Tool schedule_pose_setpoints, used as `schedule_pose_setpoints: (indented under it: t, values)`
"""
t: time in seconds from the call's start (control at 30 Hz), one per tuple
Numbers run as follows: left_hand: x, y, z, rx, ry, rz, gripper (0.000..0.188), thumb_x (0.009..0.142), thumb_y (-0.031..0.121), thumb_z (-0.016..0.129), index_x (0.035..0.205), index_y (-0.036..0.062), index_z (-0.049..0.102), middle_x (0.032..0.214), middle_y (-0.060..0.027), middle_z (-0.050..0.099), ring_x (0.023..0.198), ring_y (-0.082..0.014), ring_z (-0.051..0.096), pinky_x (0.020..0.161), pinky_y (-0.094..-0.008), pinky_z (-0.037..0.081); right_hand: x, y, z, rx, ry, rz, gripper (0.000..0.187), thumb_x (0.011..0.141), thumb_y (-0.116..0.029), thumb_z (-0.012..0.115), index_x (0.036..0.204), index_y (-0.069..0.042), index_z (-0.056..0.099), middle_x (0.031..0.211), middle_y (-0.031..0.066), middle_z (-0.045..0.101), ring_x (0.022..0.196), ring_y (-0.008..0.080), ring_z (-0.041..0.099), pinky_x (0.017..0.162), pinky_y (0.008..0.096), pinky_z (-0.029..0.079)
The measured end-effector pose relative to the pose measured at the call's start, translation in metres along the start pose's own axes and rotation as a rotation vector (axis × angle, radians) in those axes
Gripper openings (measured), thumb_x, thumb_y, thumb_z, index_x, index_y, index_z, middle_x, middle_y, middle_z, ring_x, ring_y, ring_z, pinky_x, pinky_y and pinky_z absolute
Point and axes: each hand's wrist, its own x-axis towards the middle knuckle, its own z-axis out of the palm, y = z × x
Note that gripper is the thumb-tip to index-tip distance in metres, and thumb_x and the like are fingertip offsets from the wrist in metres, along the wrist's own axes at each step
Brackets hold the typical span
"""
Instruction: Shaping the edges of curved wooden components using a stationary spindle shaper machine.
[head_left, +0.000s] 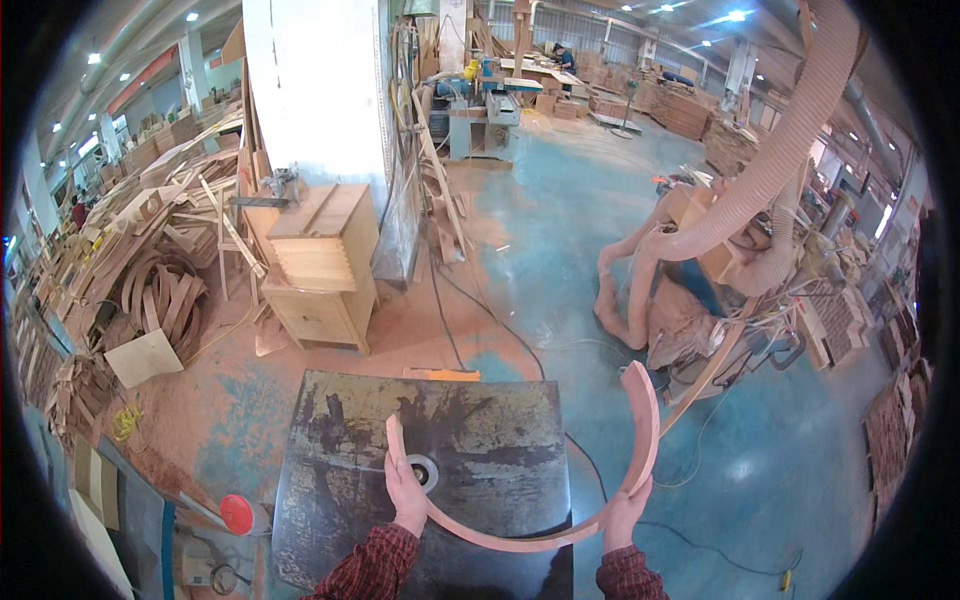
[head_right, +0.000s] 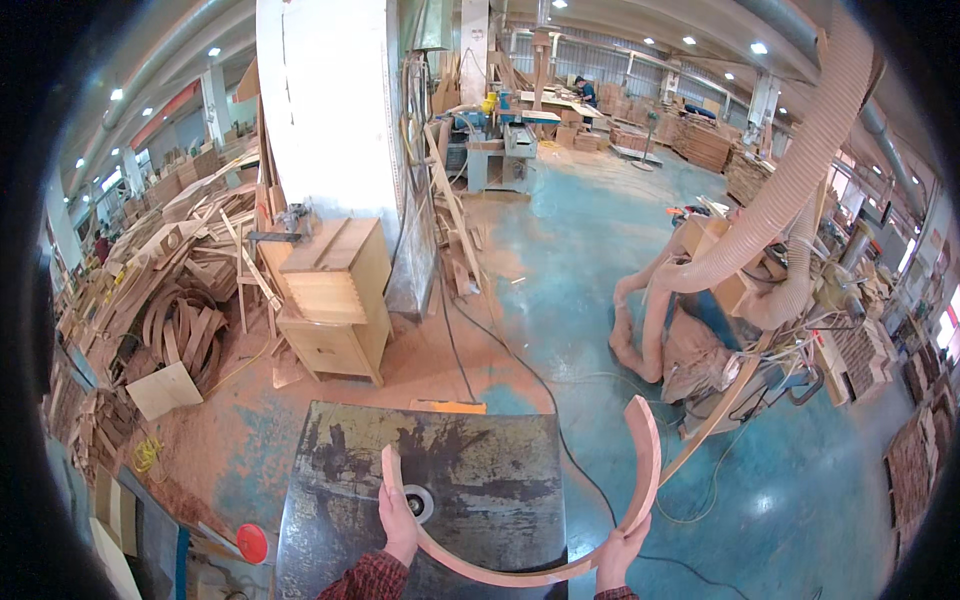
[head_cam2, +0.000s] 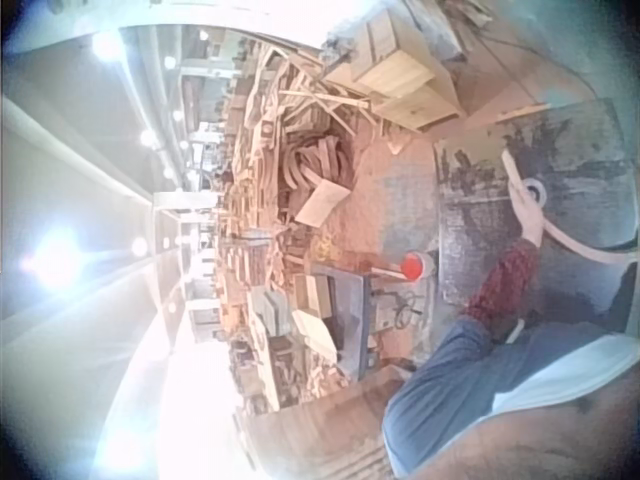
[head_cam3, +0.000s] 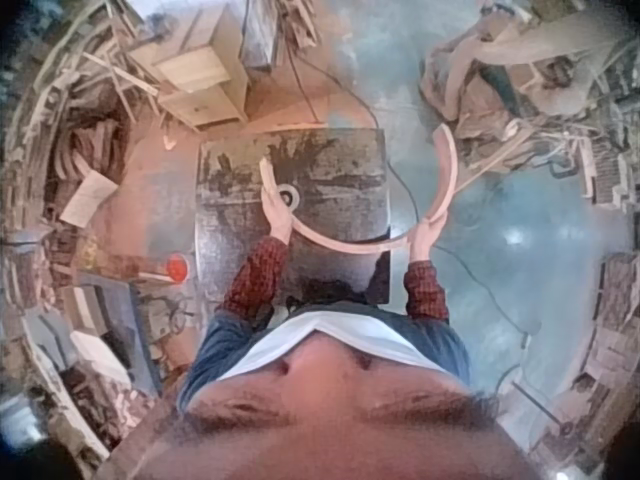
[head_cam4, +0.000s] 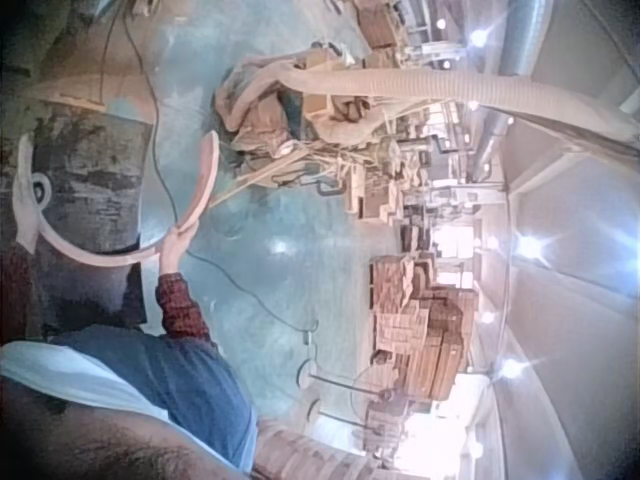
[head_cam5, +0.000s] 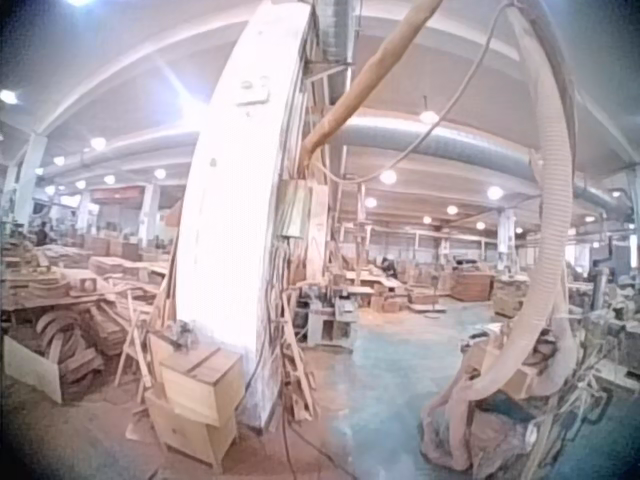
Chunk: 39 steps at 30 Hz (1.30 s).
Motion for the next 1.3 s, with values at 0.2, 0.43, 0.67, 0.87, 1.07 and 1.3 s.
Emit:
schedule_pose_setpoints:
  t: [0.2,0.43,0.67,0.87,1.07,1.3]
  values:
    - [0.012,-0.014,0.003,0.022,0.098,0.007,0.050,0.109,0.025,0.038,0.150,-0.0056,0.040,0.139,-0.0204,0.055,0.126,-0.0302,0.055,0.107,-0.0371,0.041,0.002,-0.013,0.015,0.069,-0.015,0.020,0.079,0.080,0.013,0.044,0.156,0.003,0.027,0.143,0.0168,0.045,0.127,0.0268,0.050,0.106,0.0327,0.041]
    - [0.024,0.009,0.002,0.045,0.021,0.007,0.050,0.108,0.022,0.036,0.151,-0.0037,0.040,0.146,-0.0155,0.050,0.134,-0.0275,0.049,0.113,-0.0365,0.036,0.012,-0.002,0.026,0.050,-0.016,-0.015,0.078,0.079,0.015,0.043,0.155,0.001,0.029,0.141,0.0163,0.047,0.129,0.0279,0.049,0.109,0.0342,0.037]
    - [0.049,-0.007,0.000,0.029,0.071,-0.004,0.049,0.108,0.022,0.036,0.148,-0.0050,0.042,0.138,-0.0176,0.055,0.125,-0.0285,0.054,0.107,-0.0369,0.041,0.013,-0.009,0.048,0.032,-0.019,-0.082,0.078,0.079,0.014,0.044,0.154,0.002,0.030,0.143,0.0173,0.046,0.133,0.0290,0.047,0.113,0.0357,0.035]
    - [0.063,0.012,-0.001,0.060,0.071,0.052,0.048,0.109,0.022,0.037,0.148,-0.0053,0.042,0.132,-0.0191,0.058,0.121,-0.0284,0.057,0.104,-0.0368,0.043,0.015,-0.010,0.065,0.025,-0.009,-0.102,0.076,0.079,0.012,0.045,0.154,0.004,0.030,0.143,0.0177,0.046,0.136,0.0293,0.045,0.115,0.0360,0.033]
    - [0.098,-0.025,-0.008,0.023,0.124,0.091,0.047,0.109,0.023,0.041,0.145,-0.0059,0.046,0.128,-0.0184,0.061,0.114,-0.0269,0.058,0.099,-0.0374,0.046,0.013,-0.016,0.096,-0.012,0.043,-0.133,0.067,0.086,0.009,0.044,0.152,0.007,0.032,0.139,0.0167,0.048,0.128,0.0272,0.049,0.111,0.0345,0.037]
    - [0.127,-0.021,-0.025,0.096,0.138,0.067,0.048,0.108,0.023,0.043,0.145,-0.0085,0.045,0.127,-0.0208,0.061,0.115,-0.0291,0.057,0.100,-0.0373,0.044,0.012,-0.021,0.124,0.095,-0.055,-0.055,0.074,0.083,0.009,0.046,0.154,0.009,0.025,0.152,0.0222,0.039,0.142,0.0311,0.040,0.120,0.0371,0.027]
